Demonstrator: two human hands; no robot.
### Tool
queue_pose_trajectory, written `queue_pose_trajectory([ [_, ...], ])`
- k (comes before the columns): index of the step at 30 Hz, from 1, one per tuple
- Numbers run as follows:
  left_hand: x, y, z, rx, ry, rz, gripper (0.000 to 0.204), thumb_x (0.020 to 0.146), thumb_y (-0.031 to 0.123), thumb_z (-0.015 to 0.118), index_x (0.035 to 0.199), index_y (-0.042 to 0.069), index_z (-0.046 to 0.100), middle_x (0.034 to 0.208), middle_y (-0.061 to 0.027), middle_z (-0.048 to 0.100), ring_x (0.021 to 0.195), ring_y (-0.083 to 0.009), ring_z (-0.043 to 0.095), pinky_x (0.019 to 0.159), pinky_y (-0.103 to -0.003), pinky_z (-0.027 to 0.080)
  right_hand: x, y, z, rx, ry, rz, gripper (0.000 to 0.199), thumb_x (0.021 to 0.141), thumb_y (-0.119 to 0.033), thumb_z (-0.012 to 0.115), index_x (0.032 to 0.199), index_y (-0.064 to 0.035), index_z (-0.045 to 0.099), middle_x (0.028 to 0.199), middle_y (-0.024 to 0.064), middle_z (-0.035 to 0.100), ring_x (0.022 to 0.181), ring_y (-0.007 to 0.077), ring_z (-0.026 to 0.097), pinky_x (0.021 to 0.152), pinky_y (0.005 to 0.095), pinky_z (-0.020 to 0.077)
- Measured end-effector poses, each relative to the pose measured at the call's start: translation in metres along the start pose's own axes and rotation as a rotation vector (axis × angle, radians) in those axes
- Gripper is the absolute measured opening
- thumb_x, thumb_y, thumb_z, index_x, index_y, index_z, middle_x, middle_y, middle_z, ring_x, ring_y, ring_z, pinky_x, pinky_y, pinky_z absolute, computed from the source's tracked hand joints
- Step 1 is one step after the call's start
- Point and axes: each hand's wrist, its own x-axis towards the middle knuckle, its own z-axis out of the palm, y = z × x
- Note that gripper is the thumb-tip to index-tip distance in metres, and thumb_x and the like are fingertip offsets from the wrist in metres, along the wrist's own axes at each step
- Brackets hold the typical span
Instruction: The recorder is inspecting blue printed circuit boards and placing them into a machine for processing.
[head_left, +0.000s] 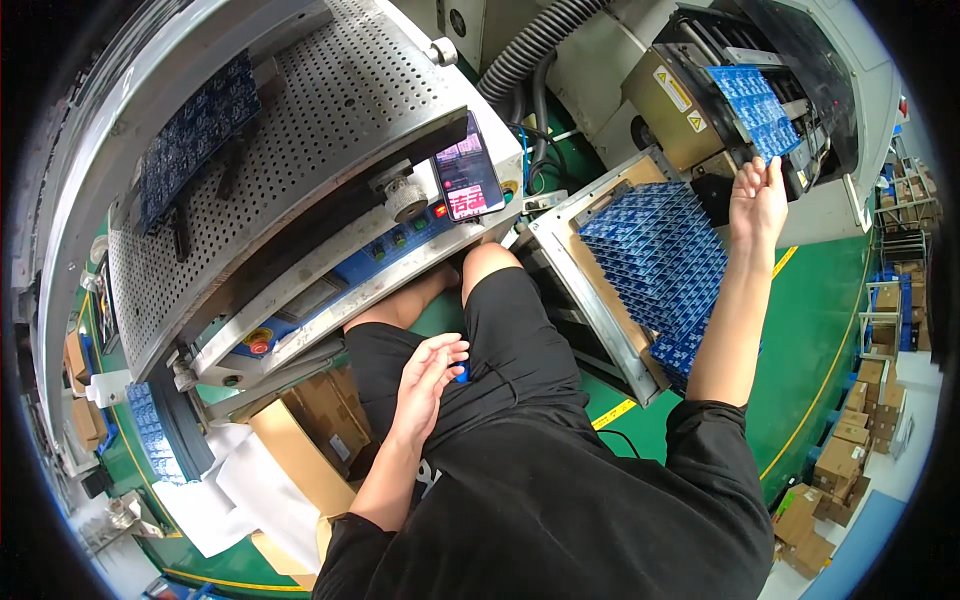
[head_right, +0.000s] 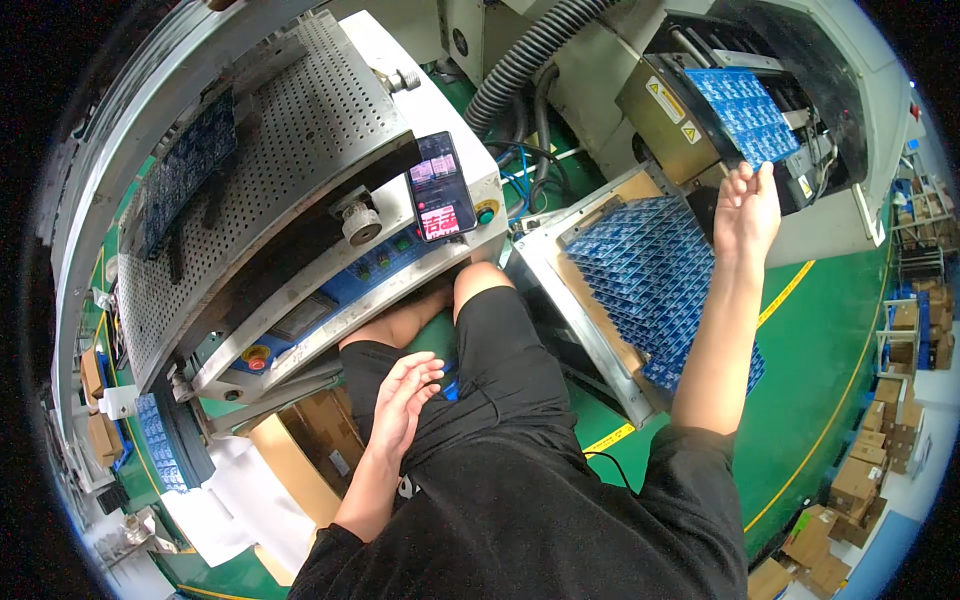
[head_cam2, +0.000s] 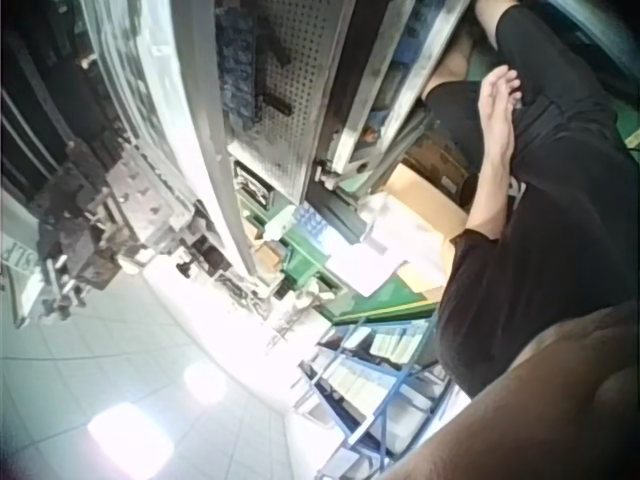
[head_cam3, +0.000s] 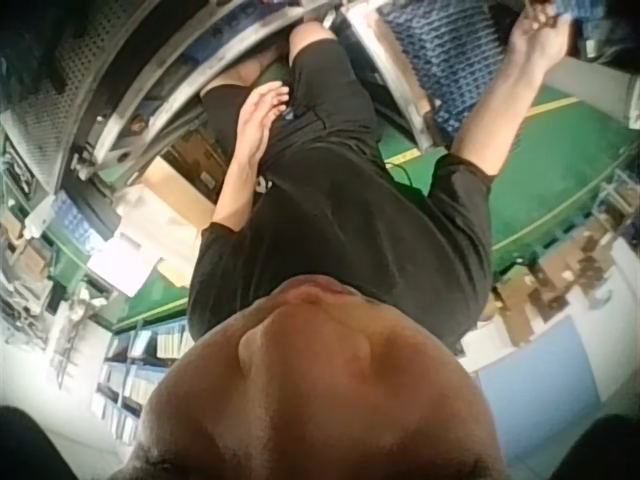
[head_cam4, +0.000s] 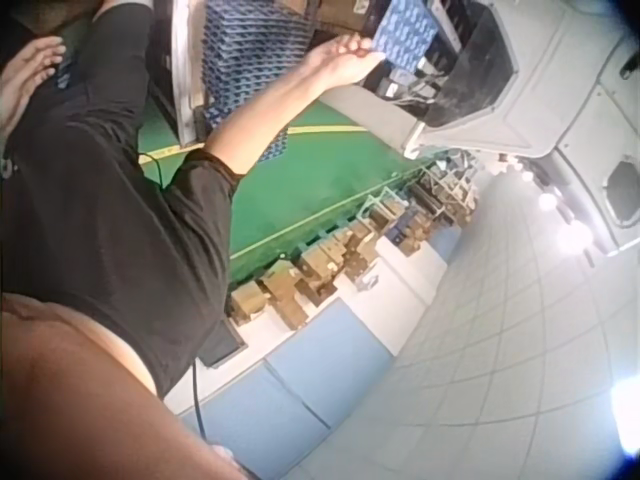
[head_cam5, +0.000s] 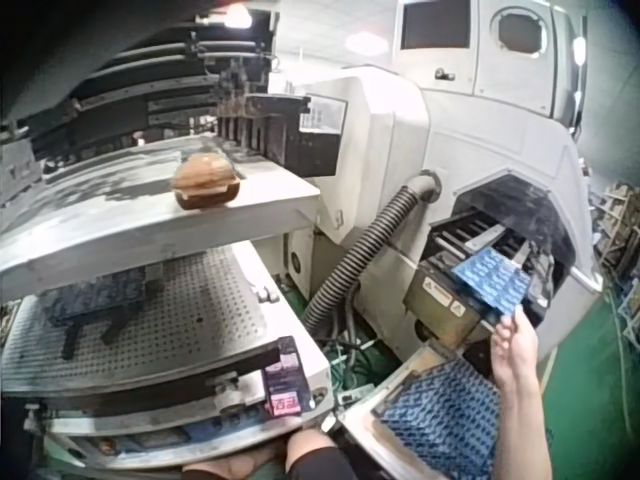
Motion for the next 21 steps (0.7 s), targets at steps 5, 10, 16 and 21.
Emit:
queue_pose_trajectory([
  [5,0.003,-0.003,-0.001,-0.004,0.013,-0.007,0.030,0.097,0.019,0.050,0.122,0.003,0.053,0.114,-0.0096,0.060,0.103,-0.0155,0.056,0.089,-0.028,0.045,0.022,-0.005,0.005,0.250,0.102,0.017,0.027,0.101,-0.023,0.042,0.087,0.0002,0.044,0.073,0.0064,0.046,0.061,0.0106,0.040,0.054,0.0211,0.0366],
  [10,0.000,0.003,0.001,0.015,0.019,0.030,0.029,0.098,0.017,0.050,0.122,0.002,0.053,0.117,-0.0103,0.059,0.106,-0.0159,0.056,0.091,-0.029,0.045,0.010,-0.006,-0.013,0.411,-0.059,0.070,0.033,0.101,-0.026,0.043,0.113,0.0048,0.047,0.079,0.0063,0.053,0.067,0.0118,0.052,0.060,0.0216,0.0469],
  [16,-0.027,0.010,-0.034,0.084,0.255,0.163,0.034,0.095,0.021,0.054,0.124,0.003,0.052,0.117,-0.0098,0.060,0.103,-0.0150,0.057,0.088,-0.026,0.045,-0.077,0.036,0.029,0.085,0.011,0.182,0.039,0.099,-0.031,0.049,0.122,0.0010,0.053,0.079,0.0013,0.061,0.069,0.0082,0.057,0.065,0.0198,0.0512],
  [21,-0.037,0.031,-0.079,0.262,0.417,0.270,0.028,0.097,0.020,0.052,0.120,0.004,0.055,0.113,-0.0073,0.061,0.099,-0.0115,0.057,0.083,-0.023,0.045,-0.128,0.042,0.050,-0.087,-0.081,0.237,0.032,0.100,-0.027,0.047,0.116,-0.0012,0.056,0.078,0.0001,0.057,0.066,0.0073,0.051,0.059,0.0179,0.0428],
])
